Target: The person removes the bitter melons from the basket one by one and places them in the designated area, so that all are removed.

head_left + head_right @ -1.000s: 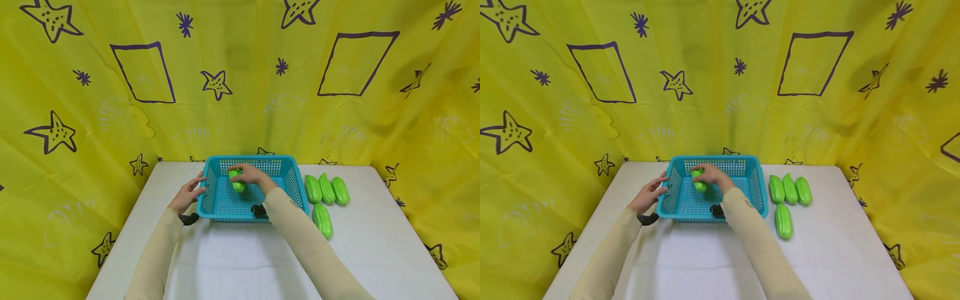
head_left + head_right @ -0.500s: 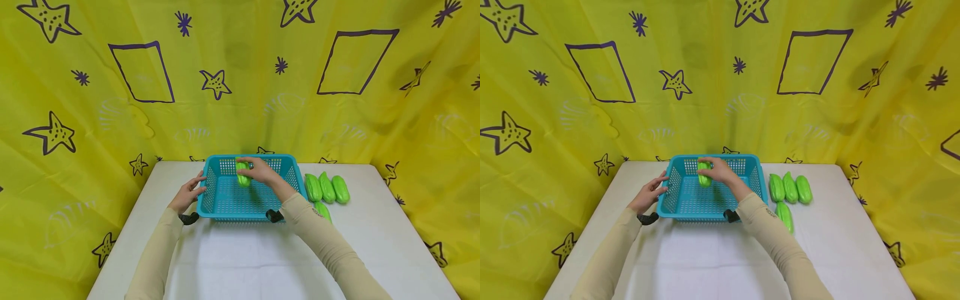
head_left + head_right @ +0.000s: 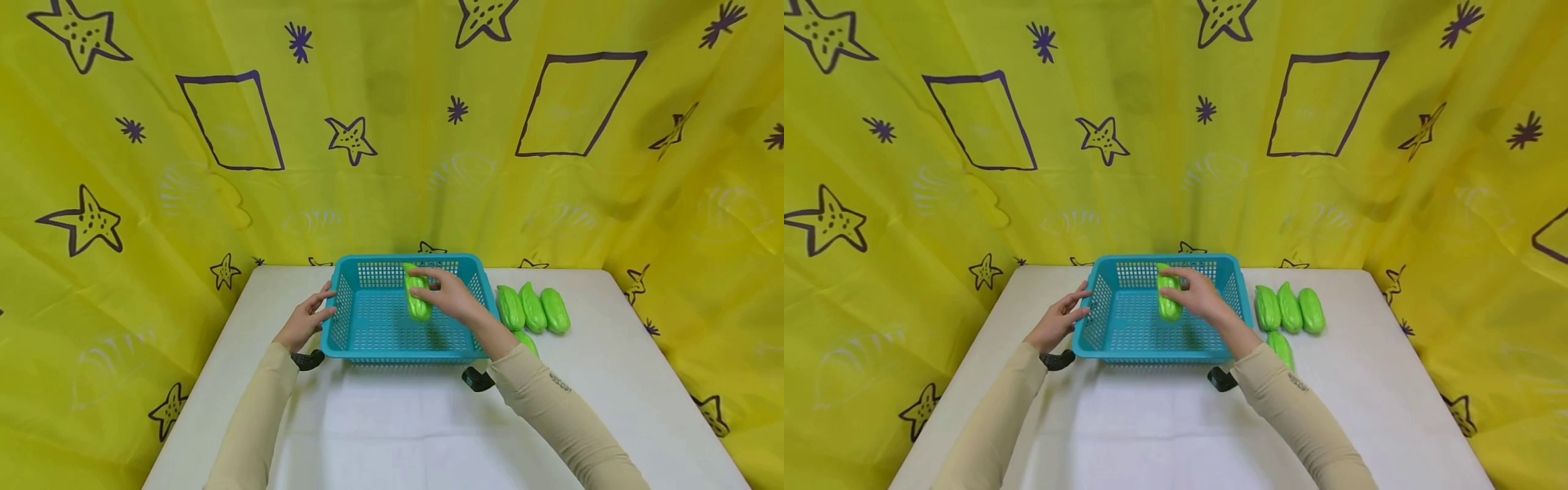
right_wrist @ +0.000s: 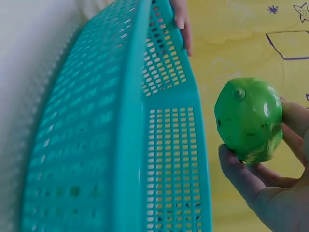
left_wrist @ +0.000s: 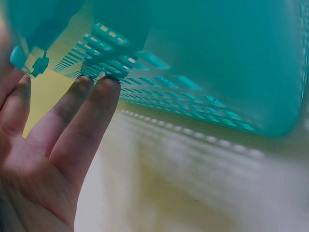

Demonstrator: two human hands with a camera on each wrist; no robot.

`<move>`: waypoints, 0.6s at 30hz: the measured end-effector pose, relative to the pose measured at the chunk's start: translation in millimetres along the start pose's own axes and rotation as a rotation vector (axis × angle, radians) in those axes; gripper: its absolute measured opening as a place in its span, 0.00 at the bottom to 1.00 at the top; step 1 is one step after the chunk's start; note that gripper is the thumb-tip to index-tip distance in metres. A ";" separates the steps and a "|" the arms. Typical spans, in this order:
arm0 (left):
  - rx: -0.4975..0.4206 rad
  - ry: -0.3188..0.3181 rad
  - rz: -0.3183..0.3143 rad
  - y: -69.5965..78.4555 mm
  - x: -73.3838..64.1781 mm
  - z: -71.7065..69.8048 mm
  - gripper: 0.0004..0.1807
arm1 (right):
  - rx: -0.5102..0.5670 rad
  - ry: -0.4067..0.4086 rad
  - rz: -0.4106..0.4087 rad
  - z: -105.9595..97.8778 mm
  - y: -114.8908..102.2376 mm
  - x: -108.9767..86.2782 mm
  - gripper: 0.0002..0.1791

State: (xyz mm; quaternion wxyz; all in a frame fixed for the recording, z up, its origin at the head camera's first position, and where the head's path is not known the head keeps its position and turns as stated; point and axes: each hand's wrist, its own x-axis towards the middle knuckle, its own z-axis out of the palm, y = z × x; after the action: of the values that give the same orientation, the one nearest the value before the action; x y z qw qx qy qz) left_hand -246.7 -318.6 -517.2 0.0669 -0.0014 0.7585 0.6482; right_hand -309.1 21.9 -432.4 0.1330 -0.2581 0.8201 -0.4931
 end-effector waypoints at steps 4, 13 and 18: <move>-0.011 -0.015 -0.002 16.1 -8.5 4.5 0.30 | 0.010 0.042 -0.001 -5.8 9.0 -16.8 0.25; -0.023 -0.013 -0.004 25.5 -15.5 5.6 0.30 | -0.001 0.123 -0.030 -20.7 21.2 -54.5 0.26; -0.006 -0.020 0.001 19.5 -11.7 5.3 0.30 | -0.001 0.166 0.010 -32.5 30.9 -80.0 0.26</move>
State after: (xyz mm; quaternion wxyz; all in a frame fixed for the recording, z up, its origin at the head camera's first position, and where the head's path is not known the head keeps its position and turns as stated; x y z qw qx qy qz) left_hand -236.3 -311.2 -497.7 0.0741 0.0051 0.7558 0.6506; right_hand -267.0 102.1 -446.9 0.0667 -0.2124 0.8298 -0.5118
